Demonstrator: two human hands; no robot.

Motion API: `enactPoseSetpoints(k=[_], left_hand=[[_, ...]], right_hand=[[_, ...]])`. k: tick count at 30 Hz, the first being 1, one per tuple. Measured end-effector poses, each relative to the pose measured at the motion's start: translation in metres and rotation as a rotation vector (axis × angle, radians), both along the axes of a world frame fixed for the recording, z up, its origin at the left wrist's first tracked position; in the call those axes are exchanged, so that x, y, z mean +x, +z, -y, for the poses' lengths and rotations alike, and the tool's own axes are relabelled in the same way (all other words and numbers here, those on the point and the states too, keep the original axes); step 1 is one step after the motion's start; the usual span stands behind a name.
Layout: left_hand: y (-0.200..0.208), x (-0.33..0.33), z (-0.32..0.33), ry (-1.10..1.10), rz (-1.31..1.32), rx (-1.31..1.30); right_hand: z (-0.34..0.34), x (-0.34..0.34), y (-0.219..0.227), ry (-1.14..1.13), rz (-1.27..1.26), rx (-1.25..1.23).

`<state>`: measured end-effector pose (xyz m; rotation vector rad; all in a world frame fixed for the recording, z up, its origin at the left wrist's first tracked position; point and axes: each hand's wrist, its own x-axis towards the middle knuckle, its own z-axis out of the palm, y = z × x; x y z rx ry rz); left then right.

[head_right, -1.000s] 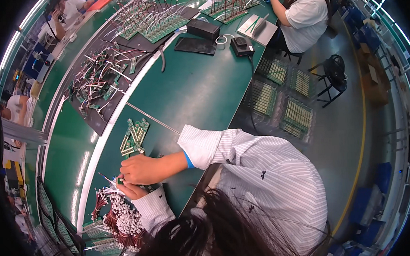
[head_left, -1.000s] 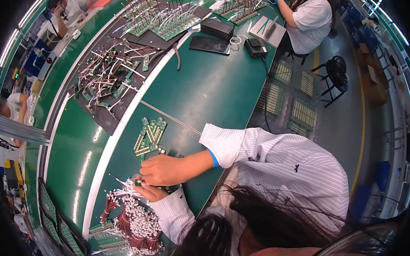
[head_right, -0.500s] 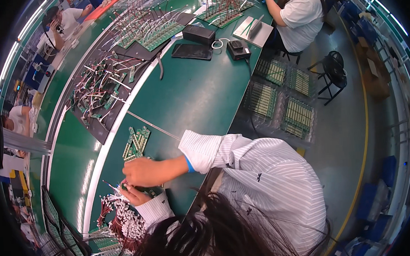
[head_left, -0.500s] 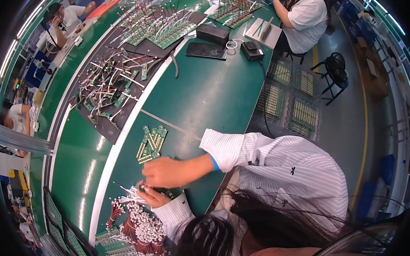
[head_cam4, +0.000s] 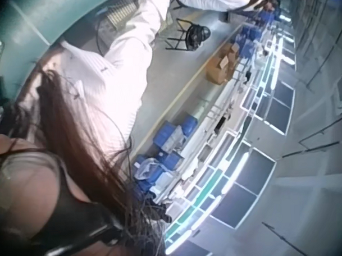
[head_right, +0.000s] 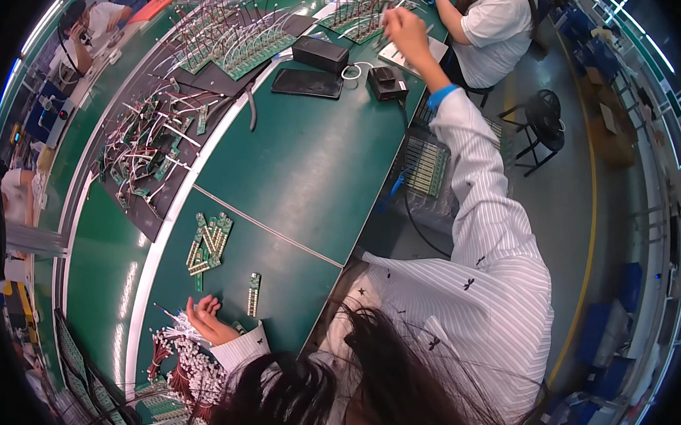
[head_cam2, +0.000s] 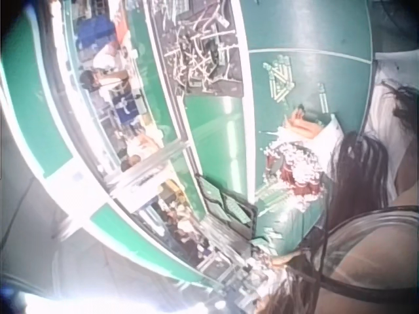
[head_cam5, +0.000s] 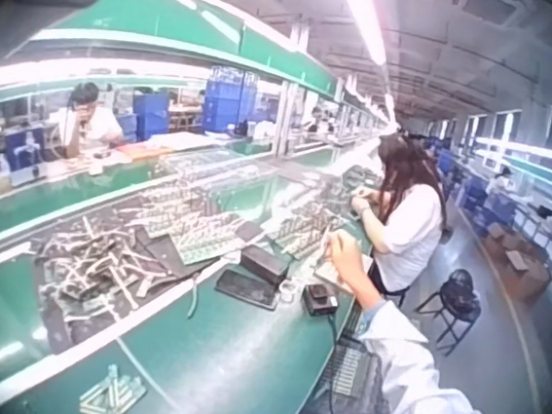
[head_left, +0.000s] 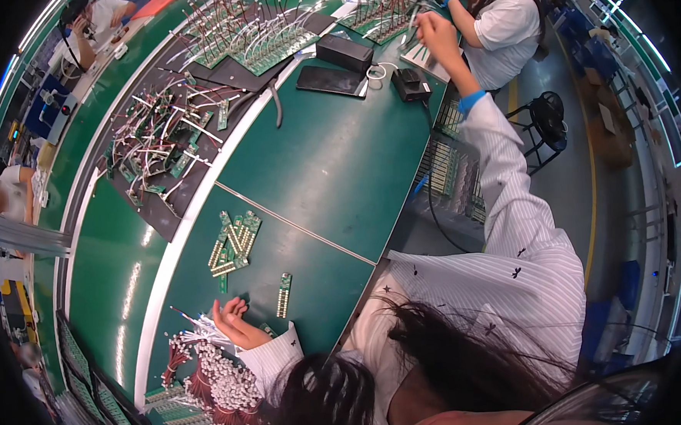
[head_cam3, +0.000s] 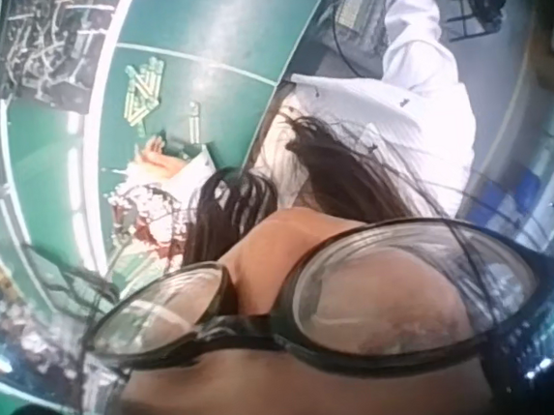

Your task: Manually assemble components onto green printed circuit boards (PCBs).

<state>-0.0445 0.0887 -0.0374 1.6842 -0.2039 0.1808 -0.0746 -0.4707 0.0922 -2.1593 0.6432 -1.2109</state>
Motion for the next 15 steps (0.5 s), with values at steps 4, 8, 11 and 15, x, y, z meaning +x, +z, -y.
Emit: enactPoseSetpoints(k=[4,8,11,15], left_hand=[[-0.006,-0.001,-0.008,0.051,-0.041,-0.09],[-0.008,-0.011,-0.018,0.116,-0.069,-0.112],[-0.001,-0.002,-0.015,0.092,-0.05,-0.163],[0.034,-0.021,-0.013,0.117,-0.079,-0.105]], right_hand=[[0.096,0.013,-0.034,-0.055,0.043,0.113],[0.128,0.04,-0.055,-0.11,0.026,0.281],[0.174,0.024,-0.075,-0.132,0.046,0.548],[0.094,0.034,-0.066,-0.075,-0.189,0.571]])
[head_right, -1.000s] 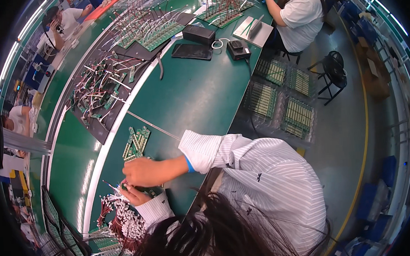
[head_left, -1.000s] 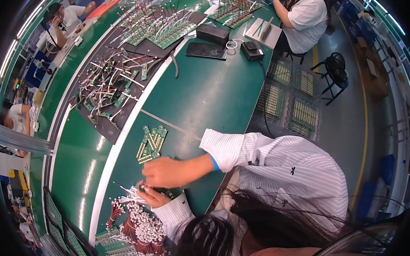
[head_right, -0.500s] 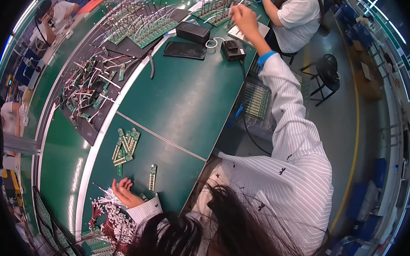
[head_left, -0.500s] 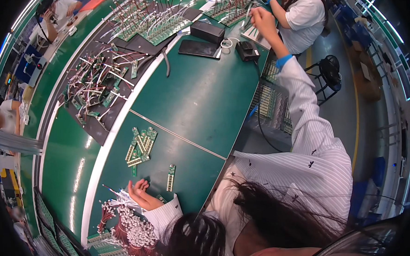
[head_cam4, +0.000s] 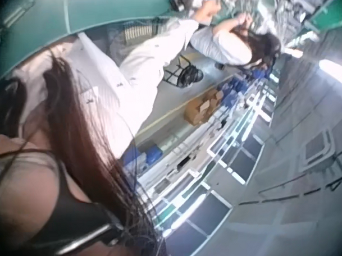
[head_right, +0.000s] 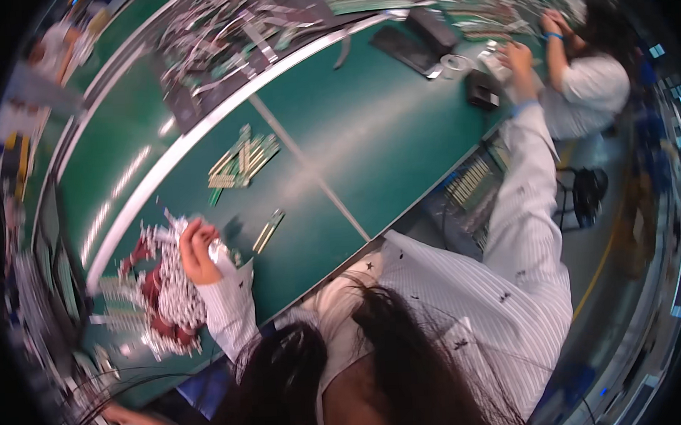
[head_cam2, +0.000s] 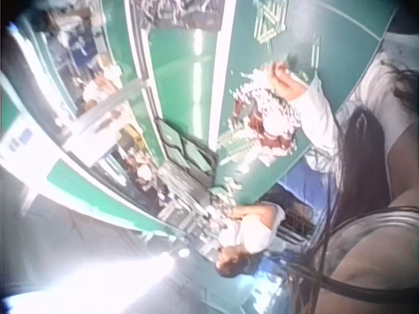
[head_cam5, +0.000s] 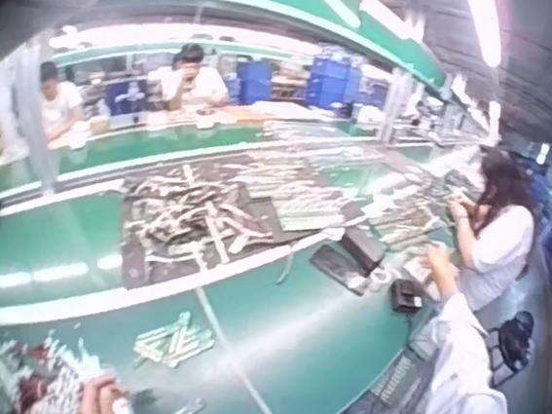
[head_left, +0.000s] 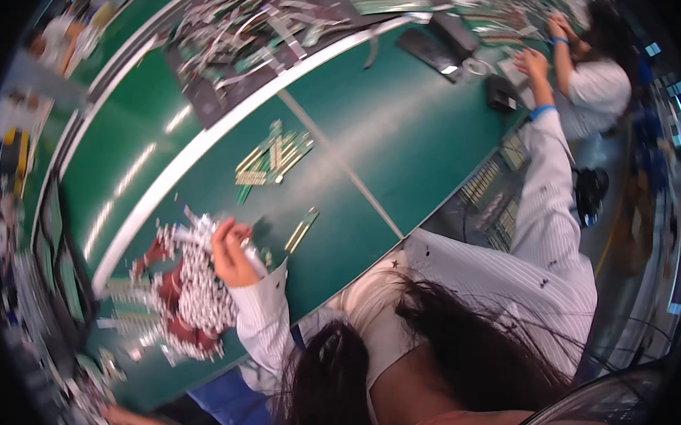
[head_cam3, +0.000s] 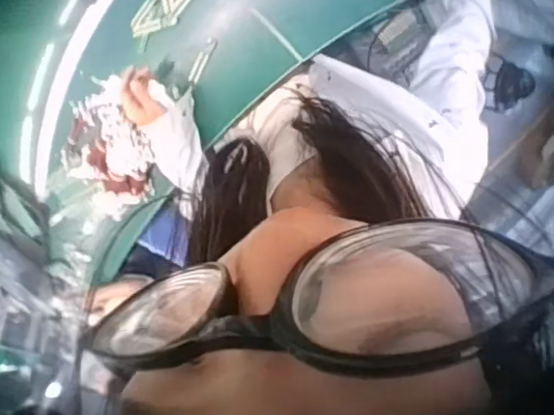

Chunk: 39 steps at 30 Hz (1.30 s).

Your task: Manually assemble components onto green printed circuit boards (PCBs).

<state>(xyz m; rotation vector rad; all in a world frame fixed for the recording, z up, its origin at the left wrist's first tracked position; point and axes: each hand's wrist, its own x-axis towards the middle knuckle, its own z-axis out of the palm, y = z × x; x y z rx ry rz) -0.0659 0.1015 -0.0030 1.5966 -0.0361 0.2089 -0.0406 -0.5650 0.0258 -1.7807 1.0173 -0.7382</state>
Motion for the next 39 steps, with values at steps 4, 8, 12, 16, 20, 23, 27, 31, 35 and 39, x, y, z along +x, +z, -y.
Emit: enactPoseSetpoints(k=[4,8,12,16,20,23,27,31,35,39], left_hand=[[0.032,-0.008,0.006,-0.2,-0.062,0.396],[0.01,-0.029,0.018,-0.275,0.155,0.938],[-0.002,-0.028,0.035,-0.213,0.148,1.032],[-0.01,-0.022,0.031,-0.201,0.165,0.933],[-0.008,-0.016,0.03,-0.235,0.158,0.9],[-0.008,-0.003,0.034,-0.307,0.325,0.889],[-0.013,0.025,0.042,-0.427,-0.075,0.366],[-0.006,0.028,0.041,-0.275,-0.064,0.243],[-0.008,0.023,0.036,-0.238,-0.082,0.275],[-0.012,0.028,0.037,-0.212,-0.067,0.143]], right_hand=[[-0.123,-0.011,0.043,0.6,0.152,0.274],[-0.282,0.0,0.058,1.215,-0.025,0.338],[-0.394,-0.004,0.021,1.693,-0.071,-0.096],[-0.439,-0.007,-0.016,1.645,0.027,-0.352],[-0.445,-0.003,-0.017,1.679,-0.15,-0.48],[-0.451,0.004,0.0,1.772,-0.114,-0.344],[-0.452,0.038,0.018,1.544,0.086,-0.395],[-0.444,0.123,0.001,1.211,0.036,-0.453],[-0.469,0.182,-0.022,1.037,-0.205,-0.482],[-0.499,0.186,-0.024,0.996,-0.222,-0.646]])
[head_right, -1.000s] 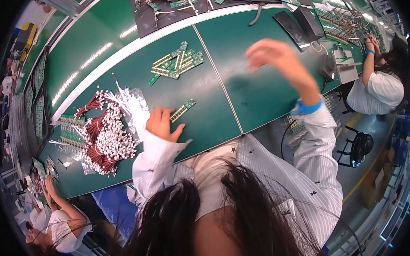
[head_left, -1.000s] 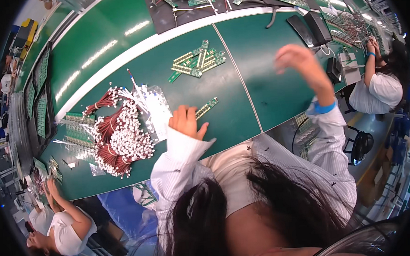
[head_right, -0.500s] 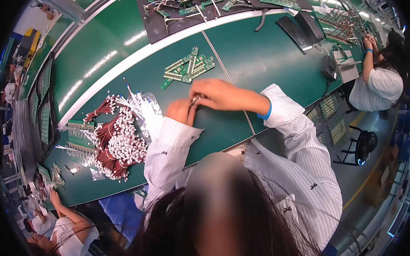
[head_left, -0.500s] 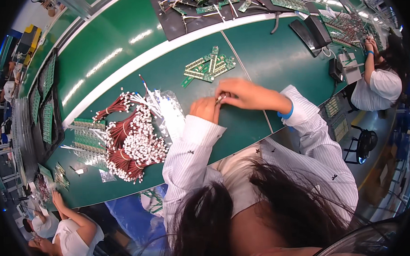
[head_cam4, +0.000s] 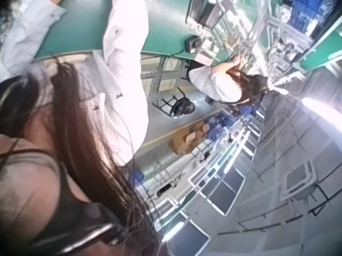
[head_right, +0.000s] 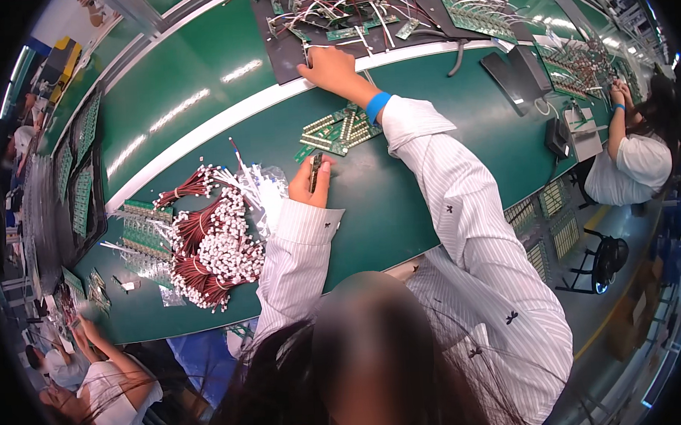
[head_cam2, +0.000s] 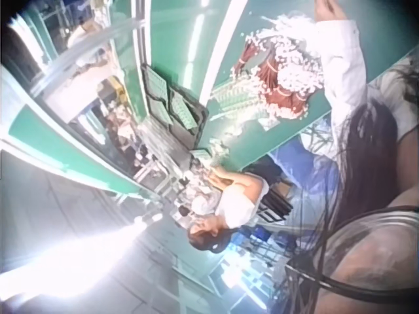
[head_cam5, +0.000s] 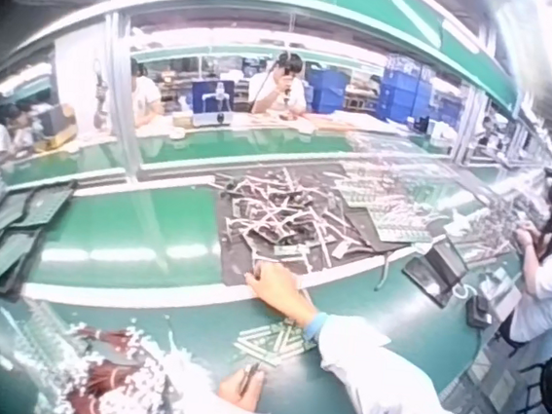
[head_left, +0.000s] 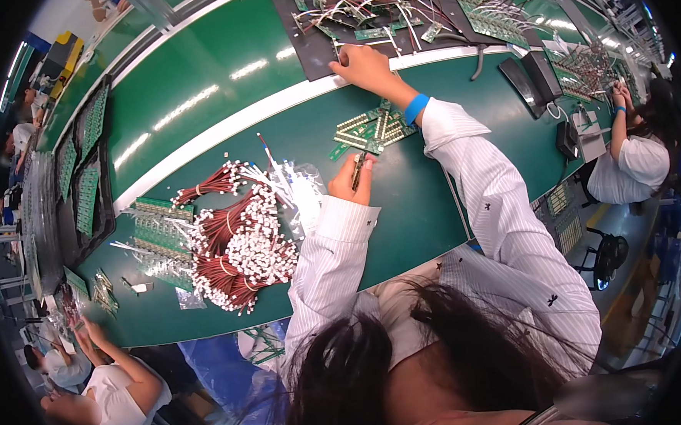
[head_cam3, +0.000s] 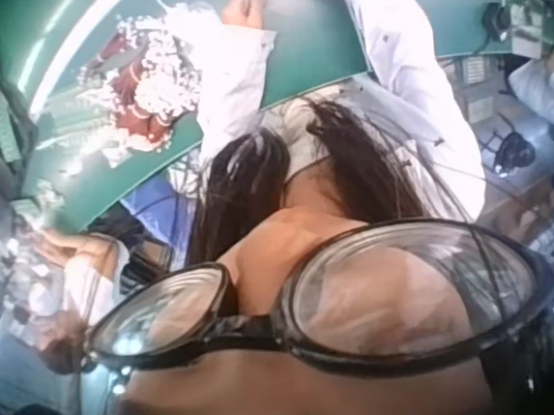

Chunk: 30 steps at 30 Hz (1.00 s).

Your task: Manually assemble components onto green printed circuit boards (PCBs).

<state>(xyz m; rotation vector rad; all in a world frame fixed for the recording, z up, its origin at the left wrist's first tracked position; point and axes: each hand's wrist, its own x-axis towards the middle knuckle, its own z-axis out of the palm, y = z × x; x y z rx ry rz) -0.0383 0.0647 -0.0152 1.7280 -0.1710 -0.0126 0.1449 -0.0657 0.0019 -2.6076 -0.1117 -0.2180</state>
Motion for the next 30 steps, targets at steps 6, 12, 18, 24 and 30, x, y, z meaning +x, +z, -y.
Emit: enactPoseSetpoints(k=[6,12,18,24,30], left_hand=[[0.003,0.006,-0.026,0.22,-0.213,-0.494],[0.01,0.014,-0.031,0.107,-0.148,-0.789],[0.021,0.01,-0.031,0.074,-0.304,-0.81],[0.014,0.011,-0.03,0.005,-0.309,-0.736],[0.009,0.009,-0.028,-0.054,-0.341,-0.703]], right_hand=[[-0.031,-0.062,0.016,0.16,0.119,0.469],[-0.031,-0.165,0.033,0.484,0.389,0.176],[-0.025,-0.161,0.024,0.339,-0.138,0.897],[-0.032,-0.163,0.017,0.334,0.123,0.906],[-0.029,-0.164,0.035,0.418,0.343,0.538]])
